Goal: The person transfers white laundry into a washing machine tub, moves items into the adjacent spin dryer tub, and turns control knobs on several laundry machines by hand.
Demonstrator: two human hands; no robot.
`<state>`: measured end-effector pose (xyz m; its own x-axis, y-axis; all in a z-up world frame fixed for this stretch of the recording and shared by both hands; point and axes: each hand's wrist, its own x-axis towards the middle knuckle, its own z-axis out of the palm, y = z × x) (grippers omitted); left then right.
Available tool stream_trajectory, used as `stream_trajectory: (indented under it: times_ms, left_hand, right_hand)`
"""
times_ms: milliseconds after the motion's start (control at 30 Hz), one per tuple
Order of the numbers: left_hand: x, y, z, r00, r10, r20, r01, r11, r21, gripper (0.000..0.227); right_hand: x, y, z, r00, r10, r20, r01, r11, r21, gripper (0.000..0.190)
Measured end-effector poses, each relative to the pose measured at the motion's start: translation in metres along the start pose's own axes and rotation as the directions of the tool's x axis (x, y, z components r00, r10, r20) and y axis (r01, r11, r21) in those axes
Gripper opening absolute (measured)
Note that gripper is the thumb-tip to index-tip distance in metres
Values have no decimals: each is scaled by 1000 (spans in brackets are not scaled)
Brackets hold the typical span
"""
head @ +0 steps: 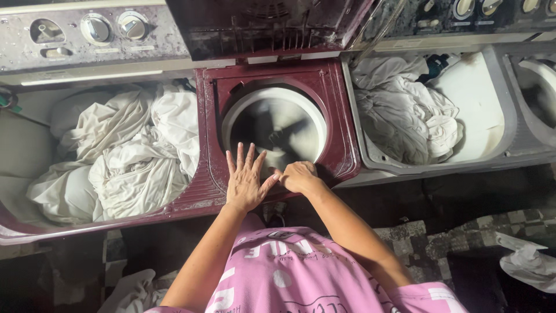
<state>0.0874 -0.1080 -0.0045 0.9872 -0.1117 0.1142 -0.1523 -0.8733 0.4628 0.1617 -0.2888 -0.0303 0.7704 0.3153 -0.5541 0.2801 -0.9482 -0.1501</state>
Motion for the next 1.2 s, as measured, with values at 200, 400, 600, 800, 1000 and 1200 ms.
stream_trajectory:
  times_ms: [200, 400, 600, 800, 1000, 1200]
  left_hand:
    - [-2, 0, 0, 1000, -10, -1, 10, 1000, -25, 86]
    - [-1, 1, -1, 1000, -17, 21, 17, 1000, -13, 86]
    - [1, 2, -2, 999, -22, 40, 22, 1000, -7, 86]
    - [1, 2, -1, 999, -21, 39, 21, 1000, 16, 86]
    - [0, 1, 1, 1000, -5, 5, 5, 1000, 27, 85]
    - [0, 1, 1, 1000, 12, 5, -12, 1000, 9, 85]
  right_hand:
    - [-4, -2, -3, 1000, 8, 2, -8, 1000, 4, 72]
    - [-7, -8, -11, 999, 41, 14, -41, 999, -10, 74]
    - [-1, -4, -5, 999, 40, 7, -40, 999, 8, 73]
    - [1, 0, 0, 1000, 11, -17, -11, 1000, -4, 79]
    - [3, -2, 0, 1000, 10, 7, -10, 1000, -11, 82]
    - [-3, -5, -6, 999, 30, 14, -30, 1000, 7, 81]
